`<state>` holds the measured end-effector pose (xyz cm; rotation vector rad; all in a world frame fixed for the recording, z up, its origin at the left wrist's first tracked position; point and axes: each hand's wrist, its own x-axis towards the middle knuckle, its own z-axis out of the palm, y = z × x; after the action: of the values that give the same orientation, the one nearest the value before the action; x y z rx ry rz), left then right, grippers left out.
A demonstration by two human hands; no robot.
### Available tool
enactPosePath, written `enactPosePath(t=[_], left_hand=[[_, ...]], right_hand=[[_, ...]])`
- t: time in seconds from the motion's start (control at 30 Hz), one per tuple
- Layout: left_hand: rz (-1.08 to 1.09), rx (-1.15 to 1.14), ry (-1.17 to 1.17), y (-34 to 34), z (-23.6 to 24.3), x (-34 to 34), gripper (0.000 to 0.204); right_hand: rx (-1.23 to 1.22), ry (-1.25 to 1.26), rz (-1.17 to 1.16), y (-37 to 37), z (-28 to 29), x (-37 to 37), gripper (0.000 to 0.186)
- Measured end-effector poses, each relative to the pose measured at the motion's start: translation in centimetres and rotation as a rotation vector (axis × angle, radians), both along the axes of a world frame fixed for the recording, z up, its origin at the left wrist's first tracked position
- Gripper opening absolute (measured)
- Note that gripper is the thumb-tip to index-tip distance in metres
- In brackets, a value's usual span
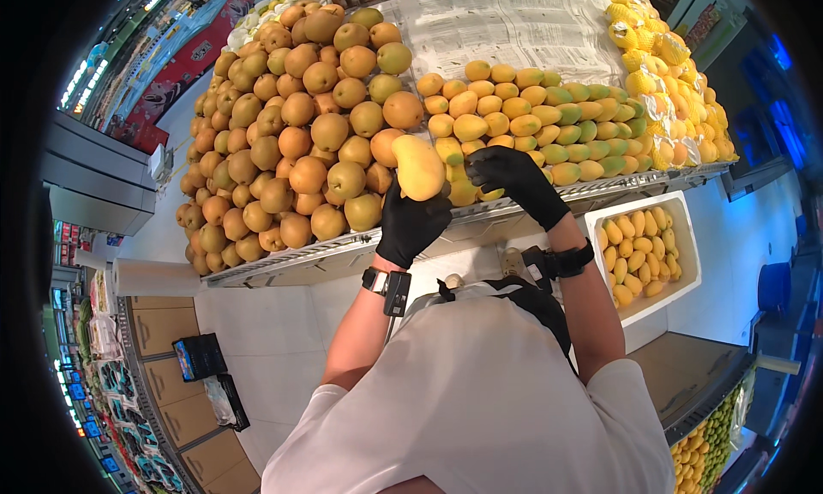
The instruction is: The person picks mangoes from a display shelf, briefly turns them over in their hands, and places them into a white bin. The person repeats this process for multiple mangoes throughout the clip.
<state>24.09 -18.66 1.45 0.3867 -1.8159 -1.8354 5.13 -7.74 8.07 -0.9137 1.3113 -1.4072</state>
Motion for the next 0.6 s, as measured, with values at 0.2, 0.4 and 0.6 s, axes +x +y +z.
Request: enactPosePath(t=[0.2, 0.4, 0.6], left_hand=[[-0.525, 1.386, 0.612, 0.0, 0.7, 0.5, 0.048], [-0.502, 1.319, 0.578, 0.1, 0.9, 0.9, 0.038], [0.035, 0.607, 0.283, 0.0, -2.5, -0.3, 0.024]], right_hand=[[0.099, 0.165, 0.076, -0.1, 0.2, 0.6, 0.025], [0.054, 0.379, 0.124, -0.2, 1.0, 1.2, 0.022], [0.132, 0.419, 0.033, -0.5, 2.4, 3.4, 0.032]])
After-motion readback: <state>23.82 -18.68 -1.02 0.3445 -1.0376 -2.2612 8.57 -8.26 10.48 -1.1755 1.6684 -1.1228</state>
